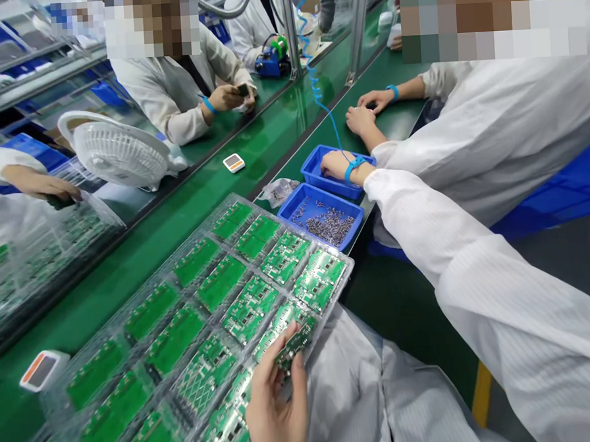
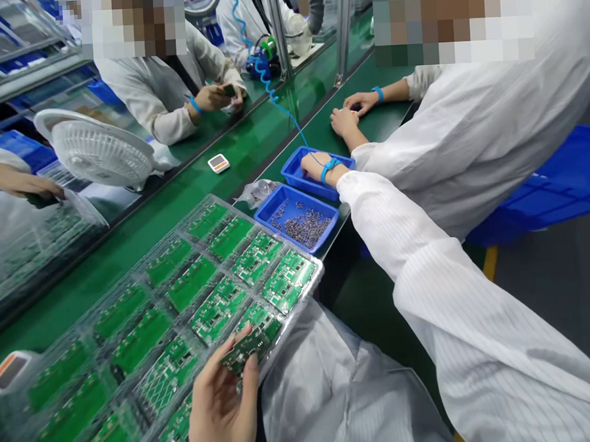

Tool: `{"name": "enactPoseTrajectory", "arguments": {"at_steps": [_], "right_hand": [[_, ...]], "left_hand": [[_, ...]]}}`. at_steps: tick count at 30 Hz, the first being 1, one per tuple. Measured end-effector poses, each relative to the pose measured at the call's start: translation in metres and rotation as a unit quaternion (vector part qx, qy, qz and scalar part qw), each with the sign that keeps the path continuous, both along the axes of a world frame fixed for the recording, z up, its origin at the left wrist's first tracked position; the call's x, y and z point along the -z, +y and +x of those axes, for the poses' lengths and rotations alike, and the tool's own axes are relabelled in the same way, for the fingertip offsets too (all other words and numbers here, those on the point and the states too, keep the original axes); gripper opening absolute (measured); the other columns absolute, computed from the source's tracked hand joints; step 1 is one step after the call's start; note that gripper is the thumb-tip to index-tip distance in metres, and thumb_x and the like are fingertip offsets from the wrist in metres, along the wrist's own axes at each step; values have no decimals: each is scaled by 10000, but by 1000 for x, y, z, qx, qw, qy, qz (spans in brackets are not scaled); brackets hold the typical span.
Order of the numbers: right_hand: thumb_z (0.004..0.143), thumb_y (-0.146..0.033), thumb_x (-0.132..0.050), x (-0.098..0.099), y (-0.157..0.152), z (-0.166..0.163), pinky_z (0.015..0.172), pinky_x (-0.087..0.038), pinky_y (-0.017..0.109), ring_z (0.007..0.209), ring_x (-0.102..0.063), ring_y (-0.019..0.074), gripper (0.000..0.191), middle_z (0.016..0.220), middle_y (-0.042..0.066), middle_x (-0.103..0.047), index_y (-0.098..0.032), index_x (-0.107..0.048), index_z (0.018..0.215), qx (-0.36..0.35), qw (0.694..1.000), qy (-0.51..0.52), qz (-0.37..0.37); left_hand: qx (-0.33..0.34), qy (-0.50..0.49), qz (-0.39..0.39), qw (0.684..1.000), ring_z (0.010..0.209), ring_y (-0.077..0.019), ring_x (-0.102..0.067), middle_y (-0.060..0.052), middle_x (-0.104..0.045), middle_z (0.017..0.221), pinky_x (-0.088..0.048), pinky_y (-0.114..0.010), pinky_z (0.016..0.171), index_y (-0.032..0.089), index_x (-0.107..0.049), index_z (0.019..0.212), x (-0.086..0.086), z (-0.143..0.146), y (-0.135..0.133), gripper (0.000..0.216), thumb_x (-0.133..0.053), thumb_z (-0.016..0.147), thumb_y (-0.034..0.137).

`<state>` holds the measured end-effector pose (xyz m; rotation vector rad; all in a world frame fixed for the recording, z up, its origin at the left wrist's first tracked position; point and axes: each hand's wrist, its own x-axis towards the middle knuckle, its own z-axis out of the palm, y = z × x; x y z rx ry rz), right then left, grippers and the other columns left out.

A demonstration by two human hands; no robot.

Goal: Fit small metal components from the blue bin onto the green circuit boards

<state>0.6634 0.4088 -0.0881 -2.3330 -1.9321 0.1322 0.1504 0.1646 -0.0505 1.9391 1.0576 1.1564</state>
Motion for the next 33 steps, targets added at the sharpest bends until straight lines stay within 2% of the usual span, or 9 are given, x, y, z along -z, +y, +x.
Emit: {"name": "enactPoseTrajectory", "arguments": {"at_steps": [7, 11, 16, 18, 20, 22, 24, 27, 33], "right_hand": [[1063, -138, -671, 0, 7, 4, 1048, -597, 446, 1186, -800, 341, 237, 1232, 237, -860, -75, -879, 1159, -23, 1000, -15, -4], [1021, -79, -648, -2, 8, -3, 1046, -583, 469, 1171, -801, 366, 214, 1258, 290, -835, -33, -843, 1099, -25, 1000, 0, 12], [1003, -112, -647, -9, 3, -6, 1038, -584, 456, 1070, -776, 329, 173, 1080, 214, -838, -112, -817, 1030, 0, 998, 55, 43], [1027, -129, -615, -17, 0, -8, 1009, -593, 444, 994, -753, 300, 180, 1022, 187, -824, -127, -795, 1032, 16, 994, 89, 63], [1077, -158, -567, -27, -7, -16, 969, -603, 422, 961, -731, 273, 202, 1041, 178, -816, -126, -766, 1093, 30, 988, 118, 90], [1134, -218, -530, -39, -23, -35, 906, -607, 380, 940, -715, 244, 215, 1053, 152, -801, -141, -729, 1163, 34, 976, 173, 132], [1153, -286, -562, -49, -50, -67, 811, -587, 329, 867, -687, 208, 176, 984, 90, -763, -180, -702, 1161, 23, 932, 307, 191], [1108, -426, -713, -60, -112, -133, 700, -519, 298, 724, -582, 157, 204, 870, 9, -676, -224, -691, 1094, -31, 810, 539, 228], [1038, -599, -836, -57, -222, -252, 673, -496, 287, 693, -504, 128, 399, 829, -29, -595, -228, -691, 1020, -69, 659, 733, 152]], "left_hand": [[19, -15, 5, 1000, 1204, -227, -899, -59, -898, 1352, -742, -251, 1008, 289, -744, 1509, 0, 2, 0, 444, -763, 1098, 123], [-21, -15, -25, 999, 1177, -249, -908, -75, -894, 1361, -762, -275, 961, 297, -775, 1474, -1, 5, -4, 384, -797, 1101, 209], [-4, 0, -21, 1000, 1183, -240, -902, -95, -894, 1337, -759, -269, 917, 275, -750, 1498, 0, 1, -4, 391, -764, 1112, 215], [-22, 13, -21, 999, 937, -183, -906, -69, -897, 1140, -716, -194, 744, 259, -712, 1566, 3, -2, -3, 487, -806, 1088, 231], [-46, 16, -7, 999, 601, -104, -759, 30, -794, 868, -595, -143, 544, 253, -633, 1669, 5, -5, 0, 661, -861, 1049, 228], [-41, 22, 28, 999, 504, -78, -649, 76, -714, 789, -552, -150, 512, 261, -640, 1662, 5, -7, 3, 663, -858, 1039, 197], [-16, 53, 69, 996, 631, -101, -743, 31, -805, 909, -663, -211, 714, 276, -769, 1474, 3, -6, 6, 421, -786, 1071, 157], [21, 99, 111, 989, 806, -134, -827, -2, -895, 1097, -681, -321, 1024, 278, -837, 1242, -6, -2, 9, 265, -693, 1101, 106], [-20, 93, 124, 988, 898, -171, -813, -43, -895, 1170, -666, -309, 855, 273, -838, 1373, -26, 19, 14, 330, -730, 1104, 117]]}}
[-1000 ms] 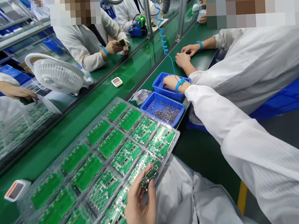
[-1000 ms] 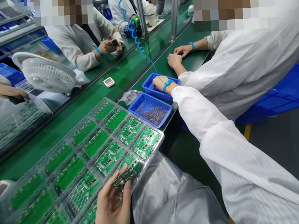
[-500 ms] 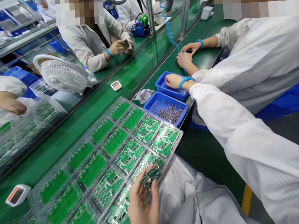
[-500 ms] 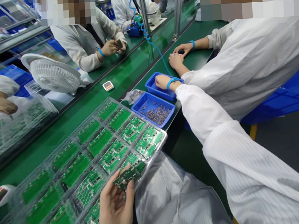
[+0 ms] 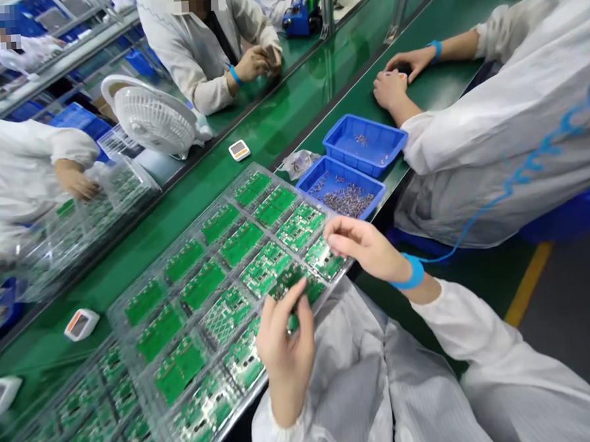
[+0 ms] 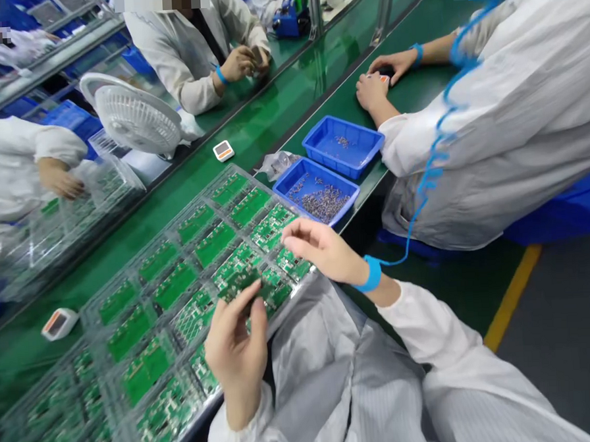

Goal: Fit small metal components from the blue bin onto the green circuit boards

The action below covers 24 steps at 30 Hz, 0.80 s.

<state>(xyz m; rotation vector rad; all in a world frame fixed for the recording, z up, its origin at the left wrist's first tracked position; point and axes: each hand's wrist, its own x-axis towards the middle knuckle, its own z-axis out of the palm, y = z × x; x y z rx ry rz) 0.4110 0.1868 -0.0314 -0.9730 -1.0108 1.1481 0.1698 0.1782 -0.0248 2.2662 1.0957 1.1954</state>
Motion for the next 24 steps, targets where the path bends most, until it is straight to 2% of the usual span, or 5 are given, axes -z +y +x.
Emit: {"name": "enactPoseTrajectory", "arguments": {"at_steps": [3, 7, 13, 18, 24], "right_hand": [[1033, -619, -845, 8, -24, -32, 670, -505, 286, 698, -514, 131, 409, 844, -22, -603, -234, -705, 1028, -14, 998, 64, -21], [982, -656, -894, 17, -38, -57, 656, -510, 296, 695, -533, 139, 432, 885, -5, -646, -256, -739, 1031, -4, 988, 139, -60], [891, -618, -998, 20, -48, -76, 645, -478, 267, 685, -539, 121, 462, 846, -23, -656, -240, -766, 1019, -16, 959, 267, -91], [896, -569, -1007, 22, -53, -84, 665, -491, 260, 687, -565, 118, 423, 820, -28, -668, -235, -782, 1026, -20, 945, 311, -103], [884, -566, -1023, 22, -55, -87, 671, -504, 261, 710, -598, 125, 429, 815, -23, -672, -225, -787, 994, -7, 945, 312, -96]], "left_hand": [[-16, -8, 31, 999, 860, -174, -791, -59, -878, 1135, -673, -314, 813, 255, -843, 1402, -6, 13, 4, 310, -797, 1100, 202], [-10, -16, 45, 999, 747, -150, -750, -20, -820, 962, -659, -277, 713, 258, -868, 1376, -9, 21, 4, 289, -844, 1088, 259], [53, -43, 89, 994, 1153, -237, -891, -63, -889, 1314, -745, -353, 1002, 289, -853, 1416, -7, 18, -1, 381, -827, 1069, 133], [70, -4, 115, 991, 1245, -248, -882, -89, -862, 1440, -745, -353, 1063, 263, -818, 1477, -2, 9, -2, 461, -825, 1054, 80], [86, 17, 125, 988, 1296, -254, -869, -98, -855, 1465, -746, -382, 1101, 249, -806, 1484, 3, 3, -3, 440, -769, 1086, 65]]}}
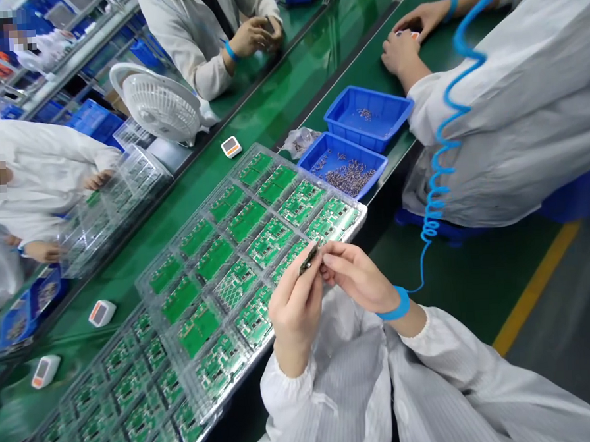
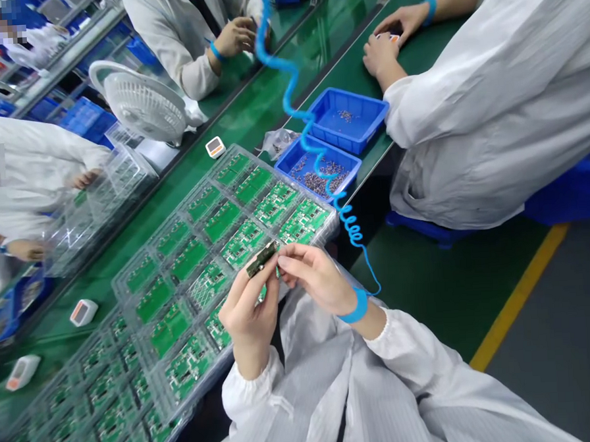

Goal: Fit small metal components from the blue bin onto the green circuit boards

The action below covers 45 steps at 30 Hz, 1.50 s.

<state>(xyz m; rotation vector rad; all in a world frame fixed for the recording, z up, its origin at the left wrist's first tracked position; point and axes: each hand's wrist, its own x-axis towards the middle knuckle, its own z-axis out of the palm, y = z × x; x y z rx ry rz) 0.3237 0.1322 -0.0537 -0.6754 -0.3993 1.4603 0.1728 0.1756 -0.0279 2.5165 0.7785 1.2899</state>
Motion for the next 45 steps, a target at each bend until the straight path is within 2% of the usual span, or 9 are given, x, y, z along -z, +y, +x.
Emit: {"name": "enactPoseTrajectory", "arguments": {"at_steps": [8, 14, 17, 20, 23, 26, 32, 39, 45], "right_hand": [[836, -534, -1057, 2, 1, -3, 655, -510, 279, 691, -568, 133, 415, 784, -34, -627, -241, -776, 920, 27, 998, -51, -6], [903, -601, -986, 3, 3, -3, 738, -581, 338, 764, -607, 179, 402, 860, 5, -671, -266, -767, 934, 90, 980, -177, 10], [987, -615, -903, 1, 6, -2, 825, -611, 372, 828, -651, 202, 377, 918, 27, -700, -270, -752, 954, 141, 962, -233, 29], [1053, -575, -838, 0, 10, -2, 881, -612, 396, 864, -673, 215, 319, 953, 34, -713, -276, -749, 986, 163, 948, -271, 35], [1071, -568, -810, -2, 13, 0, 907, -613, 420, 875, -676, 231, 305, 955, 38, -718, -285, -744, 978, 180, 931, -315, 27], [1075, -540, -798, -4, 14, 2, 899, -614, 434, 866, -674, 239, 278, 936, 37, -719, -293, -740, 960, 196, 915, -352, 23], [1096, -471, -768, -3, 13, 0, 893, -613, 461, 860, -683, 255, 217, 929, 40, -723, -311, -736, 952, 215, 899, -382, 23], [1107, -429, -755, -2, 13, -2, 902, -609, 458, 888, -692, 253, 192, 953, 41, -727, -311, -737, 956, 216, 899, -381, 30], [1118, -468, -742, -1, 15, -4, 917, -609, 455, 917, -690, 257, 228, 979, 52, -727, -300, -728, 966, 202, 907, -368, 37]], "left_hand": [[-30, -22, -80, 996, 988, -207, -884, -73, -907, 1150, -747, -340, 897, 239, -865, 1325, -3, -5, 1, 243, -775, 1107, 180], [-88, -54, -165, 981, 873, -187, -836, -58, -909, 1084, -711, -369, 923, 270, -907, 1201, 4, -8, -1, 172, -762, 1137, 337], [-90, -65, -192, 975, 899, -170, -830, -71, -902, 1237, -668, -282, 772, 290, -879, 1329, 8, -7, -6, 227, -773, 1132, 329], [-97, -83, -214, 968, 956, -186, -836, -119, -838, 1452, -663, -273, 713, 308, -705, 1626, 11, -6, -12, 527, -808, 1111, 358], [-106, -90, -237, 962, 895, -183, -811, -113, -841, 1294, -666, -280, 698, 272, -503, 1781, 12, -3, -17, 755, -819, 1104, 385], [-111, -88, -227, 964, 780, -136, -753, -44, -792, 1104, -628, -240, 658, 251, -574, 1693, 11, 1, -19, 647, -818, 1107, 377], [-87, -107, -202, 970, 1081, -213, -869, -127, -786, 1319, -725, -283, 815, 228, -560, 1599, 15, 9, -23, 537, -772, 1139, 407], [-44, -129, -205, 969, 947, -150, -868, -57, -796, 1179, -715, -238, 817, 246, -529, 1585, 19, 12, -24, 512, -774, 1138, 296], [-66, -154, -193, 967, 1147, -222, -890, -128, -780, 1380, -747, -313, 933, 247, -531, 1574, 21, 15, -27, 524, -791, 1121, 289]]}}
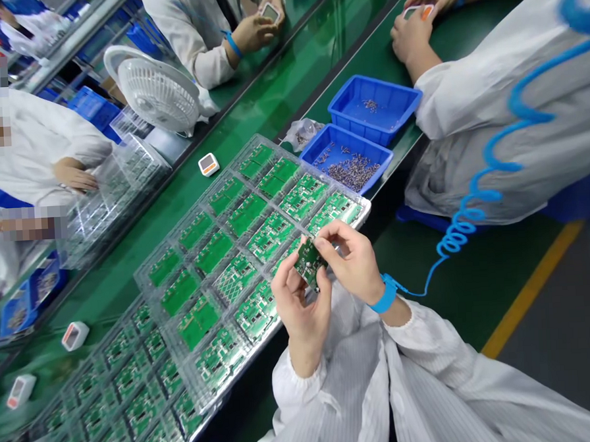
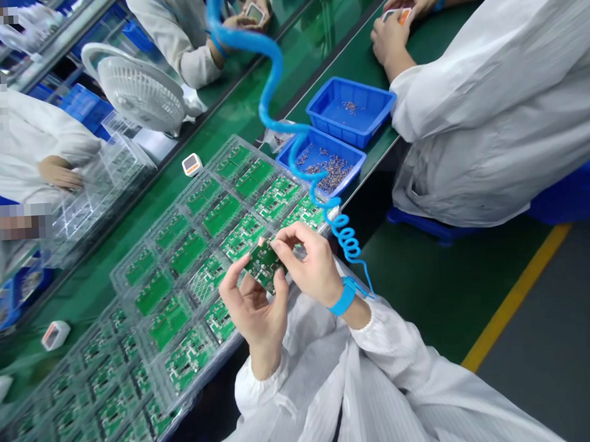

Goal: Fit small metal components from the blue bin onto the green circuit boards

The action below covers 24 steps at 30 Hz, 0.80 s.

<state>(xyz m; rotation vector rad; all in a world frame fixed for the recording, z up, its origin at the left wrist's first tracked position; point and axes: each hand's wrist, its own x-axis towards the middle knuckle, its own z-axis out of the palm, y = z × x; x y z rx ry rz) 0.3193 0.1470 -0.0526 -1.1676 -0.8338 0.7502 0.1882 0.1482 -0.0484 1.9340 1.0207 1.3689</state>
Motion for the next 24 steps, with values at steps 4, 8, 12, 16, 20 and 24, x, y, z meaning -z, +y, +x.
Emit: {"name": "enactPoseTrajectory", "arguments": {"at_steps": [4, 8, 12, 16, 20, 24], "right_hand": [[1128, -423, -731, 2, 2, -6, 890, -600, 435, 904, -685, 244, 207, 974, 45, -725, -299, -719, 963, -1, 1000, -7, 12], [1126, -395, -723, 4, 5, -11, 857, -607, 405, 882, -696, 222, 203, 952, 34, -737, -277, -712, 962, 15, 999, -29, 31], [1126, -305, -718, 2, 4, -10, 812, -615, 360, 868, -712, 196, 153, 959, 23, -759, -260, -725, 981, 14, 996, -69, 55], [1108, -243, -758, -2, 0, -7, 830, -636, 364, 890, -734, 203, 75, 978, 20, -766, -270, -754, 1038, -13, 988, -133, 77], [1105, -207, -758, -3, -3, -1, 901, -650, 398, 956, -771, 228, 73, 1037, 32, -795, -278, -773, 1109, -3, 981, -169, 92], [1113, -189, -738, 1, -3, 5, 943, -650, 422, 1021, -788, 248, 98, 1076, 44, -816, -279, -777, 1120, 14, 978, -188, 92]], "left_hand": [[-2, -18, 2, 1000, 1138, -204, -890, -116, -787, 1368, -737, -285, 936, 254, -543, 1582, 1, -1, -3, 537, -797, 1109, 233], [-2, -23, 15, 1000, 1220, -224, -877, -125, -768, 1442, -739, -302, 965, 263, -556, 1587, 1, -2, -3, 544, -802, 1103, 219], [9, -18, 11, 1000, 1267, -230, -863, -129, -763, 1471, -734, -305, 977, 284, -553, 1602, 0, -9, -1, 549, -777, 1110, 186], [-7, 43, 10, 999, 1305, -237, -831, -121, -752, 1455, -721, -313, 963, 295, -606, 1549, -4, -34, 10, 468, -765, 1114, 221], [-160, 135, -1, 978, 1076, -188, -783, -77, -725, 1281, -664, -291, 875, 261, -672, 1464, -12, -84, 27, 448, -843, 1061, 359], [-285, 184, -31, 940, 856, -146, -661, -11, -634, 1085, -607, -301, 818, 230, -631, 1535, -18, -132, 44, 604, -851, 1012, 438]]}}
